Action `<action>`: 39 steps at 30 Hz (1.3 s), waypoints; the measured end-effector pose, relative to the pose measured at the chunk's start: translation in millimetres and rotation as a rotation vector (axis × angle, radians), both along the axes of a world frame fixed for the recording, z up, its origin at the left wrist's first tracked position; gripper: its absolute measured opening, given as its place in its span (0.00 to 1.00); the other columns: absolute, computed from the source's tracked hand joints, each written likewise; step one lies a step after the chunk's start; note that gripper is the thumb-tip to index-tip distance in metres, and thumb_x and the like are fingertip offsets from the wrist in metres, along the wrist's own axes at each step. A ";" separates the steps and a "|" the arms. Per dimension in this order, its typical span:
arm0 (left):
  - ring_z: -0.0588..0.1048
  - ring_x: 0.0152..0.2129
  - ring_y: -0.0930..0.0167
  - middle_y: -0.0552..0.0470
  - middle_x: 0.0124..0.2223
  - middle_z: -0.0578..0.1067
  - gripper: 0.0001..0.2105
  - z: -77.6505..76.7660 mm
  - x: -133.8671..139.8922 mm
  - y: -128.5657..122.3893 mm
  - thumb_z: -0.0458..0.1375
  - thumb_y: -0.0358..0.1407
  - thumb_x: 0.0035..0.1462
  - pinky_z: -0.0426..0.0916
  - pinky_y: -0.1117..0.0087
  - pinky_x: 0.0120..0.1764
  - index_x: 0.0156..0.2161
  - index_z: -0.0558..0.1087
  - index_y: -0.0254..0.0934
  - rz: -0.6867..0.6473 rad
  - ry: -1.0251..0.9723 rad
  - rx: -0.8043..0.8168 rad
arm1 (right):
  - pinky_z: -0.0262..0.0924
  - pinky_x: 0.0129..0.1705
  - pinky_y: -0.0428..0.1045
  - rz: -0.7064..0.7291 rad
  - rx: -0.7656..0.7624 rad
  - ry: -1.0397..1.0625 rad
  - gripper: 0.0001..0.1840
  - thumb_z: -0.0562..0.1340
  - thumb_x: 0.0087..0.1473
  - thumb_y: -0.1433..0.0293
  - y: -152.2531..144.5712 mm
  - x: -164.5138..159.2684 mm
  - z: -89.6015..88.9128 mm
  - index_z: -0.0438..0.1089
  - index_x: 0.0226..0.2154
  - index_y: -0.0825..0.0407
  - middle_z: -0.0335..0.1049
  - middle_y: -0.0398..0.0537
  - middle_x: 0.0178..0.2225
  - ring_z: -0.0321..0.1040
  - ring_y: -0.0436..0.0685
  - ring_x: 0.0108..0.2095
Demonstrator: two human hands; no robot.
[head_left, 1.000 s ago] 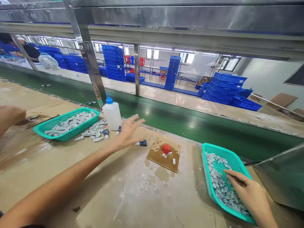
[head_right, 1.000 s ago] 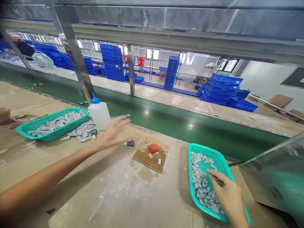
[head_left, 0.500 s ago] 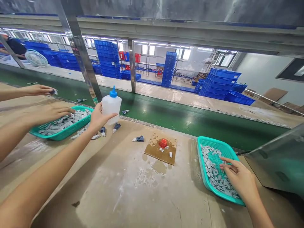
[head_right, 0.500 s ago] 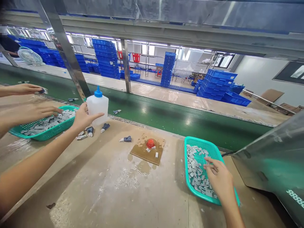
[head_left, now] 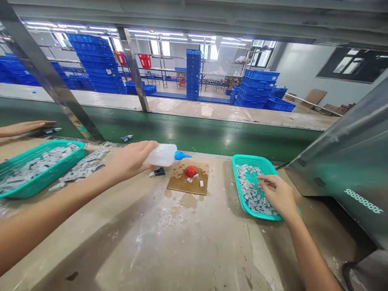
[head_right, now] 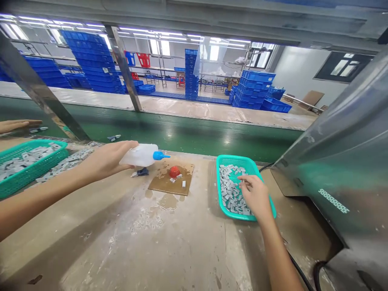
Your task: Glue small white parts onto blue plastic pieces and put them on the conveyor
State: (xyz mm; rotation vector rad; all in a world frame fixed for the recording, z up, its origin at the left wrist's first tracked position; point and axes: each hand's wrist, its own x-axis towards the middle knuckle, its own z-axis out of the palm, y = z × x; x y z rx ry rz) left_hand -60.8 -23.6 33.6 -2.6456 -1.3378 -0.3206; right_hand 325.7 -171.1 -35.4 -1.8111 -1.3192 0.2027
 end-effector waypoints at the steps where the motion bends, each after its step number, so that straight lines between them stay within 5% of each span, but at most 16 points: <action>1: 0.68 0.45 0.54 0.42 0.49 0.69 0.22 -3.4 1.0 1.5 0.55 0.43 0.44 0.62 0.57 0.44 0.46 0.63 0.39 -0.013 0.008 0.015 | 0.67 0.35 0.52 0.004 0.004 0.000 0.12 0.54 0.43 0.70 0.1 -0.1 -0.4 0.71 0.28 0.52 0.69 0.50 0.32 0.70 0.55 0.29; 16: 0.58 0.54 0.56 0.44 0.52 0.67 0.18 -22.5 0.1 12.4 0.40 0.30 0.54 0.51 0.50 0.53 0.47 0.65 0.41 -0.150 0.014 0.209 | 0.65 0.30 0.50 -0.005 -0.016 -0.070 0.13 0.54 0.43 0.69 0.1 -3.7 4.5 0.73 0.27 0.51 0.69 0.49 0.29 0.65 0.54 0.28; 29: 0.56 0.56 0.57 0.46 0.54 0.65 0.18 -19.3 4.6 10.8 0.44 0.29 0.51 0.49 0.49 0.55 0.48 0.64 0.42 -0.133 -0.044 0.216 | 0.64 0.27 0.49 -0.021 -0.007 -0.089 0.15 0.54 0.42 0.68 -0.3 -2.9 3.3 0.73 0.30 0.52 0.66 0.47 0.25 0.63 0.52 0.22; 33: 0.60 0.53 0.56 0.44 0.53 0.65 0.19 -18.0 3.4 13.7 0.50 0.34 0.48 0.53 0.53 0.53 0.48 0.63 0.39 -0.095 -0.102 0.121 | 0.66 0.31 0.50 -0.026 -0.004 -0.044 0.16 0.53 0.40 0.66 -0.4 -5.7 5.8 0.73 0.29 0.53 0.66 0.48 0.26 0.65 0.53 0.25; 39: 0.68 0.43 0.58 0.44 0.47 0.69 0.27 -14.3 -2.7 15.2 0.59 0.42 0.41 0.64 0.60 0.42 0.47 0.59 0.35 0.132 -0.351 -0.164 | 0.67 0.31 0.52 -0.057 -0.030 -0.005 0.18 0.55 0.36 0.61 -1.5 -4.5 7.6 0.72 0.30 0.52 0.67 0.47 0.24 0.66 0.55 0.24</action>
